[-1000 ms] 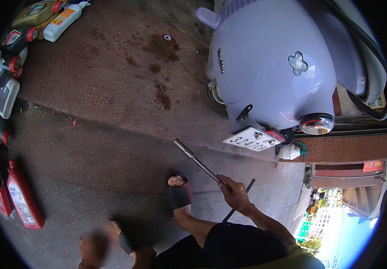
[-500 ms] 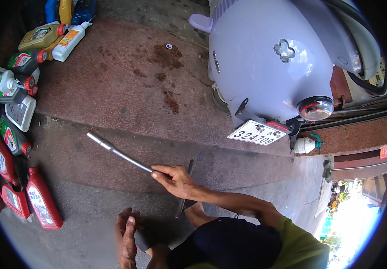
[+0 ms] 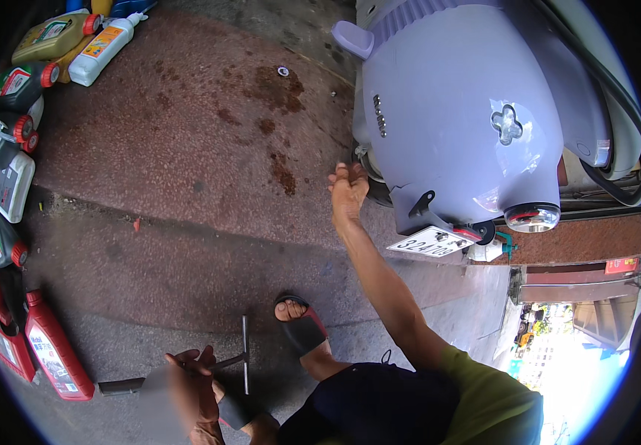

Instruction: The person searches through a cluttered workshop for a tool, then uses a T-handle wrench to loosen and remove a bolt from the rear wheel of a scooter. The person then walks around the scooter and places the wrench on the floor.

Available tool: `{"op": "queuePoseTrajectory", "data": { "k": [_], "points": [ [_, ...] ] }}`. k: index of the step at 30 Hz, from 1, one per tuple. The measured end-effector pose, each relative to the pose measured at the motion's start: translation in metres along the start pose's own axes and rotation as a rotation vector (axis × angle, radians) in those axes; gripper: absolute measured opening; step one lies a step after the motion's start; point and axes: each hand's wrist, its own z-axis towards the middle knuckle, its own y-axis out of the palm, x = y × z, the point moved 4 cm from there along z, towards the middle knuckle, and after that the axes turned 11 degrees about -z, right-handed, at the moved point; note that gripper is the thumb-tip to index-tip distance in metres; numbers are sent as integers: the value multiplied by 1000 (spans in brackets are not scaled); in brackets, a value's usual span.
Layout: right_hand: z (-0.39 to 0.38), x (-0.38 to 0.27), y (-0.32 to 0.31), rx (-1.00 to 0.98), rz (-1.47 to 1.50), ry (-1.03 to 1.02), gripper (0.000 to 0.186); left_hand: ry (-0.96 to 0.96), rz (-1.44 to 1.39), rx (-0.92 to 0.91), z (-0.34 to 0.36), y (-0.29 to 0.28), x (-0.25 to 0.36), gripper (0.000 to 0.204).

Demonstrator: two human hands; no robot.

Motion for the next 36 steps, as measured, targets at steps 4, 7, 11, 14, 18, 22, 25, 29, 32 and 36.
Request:
{"op": "queuePoseTrajectory", "data": {
  "k": [4, 7, 11, 14, 18, 22, 25, 29, 32, 36],
  "points": [
    [67, 30, -16, 311, -303, -121, 34, -63, 8, 17, 9, -10, -11, 48],
    [63, 12, 2, 423, -578, -238, 32, -68, -20, 18, 12, -12, -12, 51],
    [88, 32, -17, 331, -546, 7, 61, -151, -62, 22, 15, -5, -21, 52],
    [54, -14, -2, 359, -704, 7, 61, -115, -69, 55, 13, -12, -15, 53],
    [50, -25, -5, 324, -751, 9, 56, -85, -41, 86, 15, -16, -13, 50],
    [73, 1, -10, 346, -727, -195, 51, -68, -29, 112, 14, -15, -12, 53],
    [81, 15, -1, 376, -594, -231, 52, -73, -80, 81, 15, -19, -11, 52],
    [102, 49, -23, 311, -590, -118, 57, -108, -74, 56, 15, -13, -18, 52],
    [49, 19, -3, 154, -547, -95, 57, -99, -128, 57, 12, -14, -12, 51],
    [-86, -32, 23, -514, -403, -262, 52, -132, -254, 42, 5, 0, 3, 49]
  ]
}}
